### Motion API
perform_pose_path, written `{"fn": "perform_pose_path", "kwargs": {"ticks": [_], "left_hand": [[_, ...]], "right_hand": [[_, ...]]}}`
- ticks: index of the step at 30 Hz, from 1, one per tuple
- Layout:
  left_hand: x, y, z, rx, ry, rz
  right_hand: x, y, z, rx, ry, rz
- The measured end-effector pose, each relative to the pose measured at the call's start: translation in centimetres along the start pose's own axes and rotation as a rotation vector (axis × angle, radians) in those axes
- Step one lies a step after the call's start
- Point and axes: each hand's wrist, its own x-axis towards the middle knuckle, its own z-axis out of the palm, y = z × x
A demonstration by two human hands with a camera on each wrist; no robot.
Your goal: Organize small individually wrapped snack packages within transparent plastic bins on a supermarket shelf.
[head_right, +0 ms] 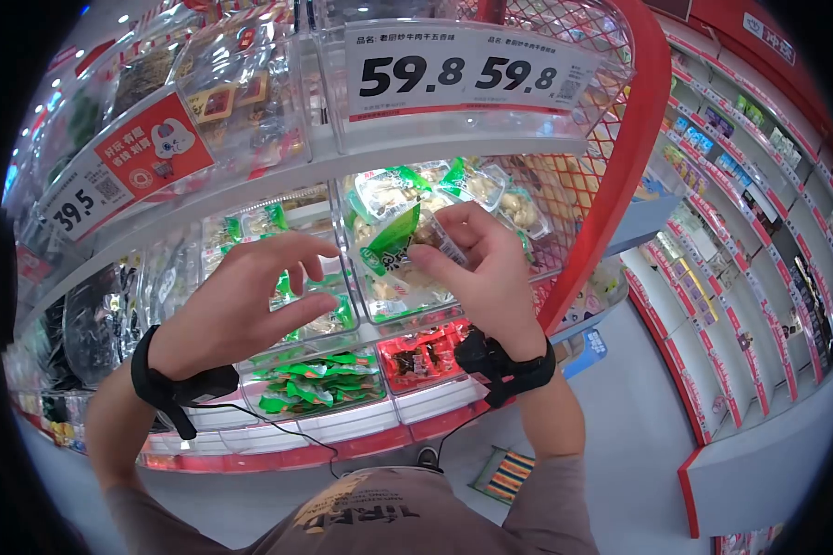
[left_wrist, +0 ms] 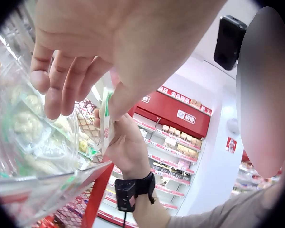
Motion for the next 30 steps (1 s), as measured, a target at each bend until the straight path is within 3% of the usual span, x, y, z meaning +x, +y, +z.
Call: {"fn": "perform_pose_path", "kwargs": {"ticks": [3, 5, 9, 13, 17, 20, 23, 26, 30], "left_hand": [[0.3, 0.7, 0.1, -0.136, -0.110, -0.155], [0.3, 0.8, 0.7, -0.209, -0.059, -0.148], [0.2, 0.1, 1.9, -0.417, 0.095, -0.237], [-0.3, -2.0, 1.9, -0.502, 0.272, -0.083], [-1.2, -2.7, -3.1, -0.333, -0.017, -0.530], [-0.4, -6.5, -3.5, 0.122, -0.114, -0.424], [1.8, -8.2, -3.2, 0.160, -0.184, -0.449], [5.8, -9.8, -2.6, 0.386, -0.614, -0.306], [6.6, -11.9, 0.5, 0.370, -0.707, -0.337]], "right_hand": [[-0.3, -0.4, 1.7, 0.199, -0.010, 0.017], [-0.4, -0.8, 3.1, 0.312, -0.041, 0.012], [-0.3, 0.4, 5.1, 0.244, -0.033, -0.121], [0.5, 0.4, 4.7, -0.184, 0.003, -0.393], [1.3, 1.6, 1.8, -0.547, 0.218, -0.526], [1.9, 3.3, 1.1, -0.704, 0.235, -0.580], [1.7, 3.0, 1.6, -0.747, 0.196, -0.582], [1.8, 2.9, 1.4, -0.784, 0.170, -0.515], [1.7, 3.1, 1.4, -0.857, 0.164, -0.464]]}}
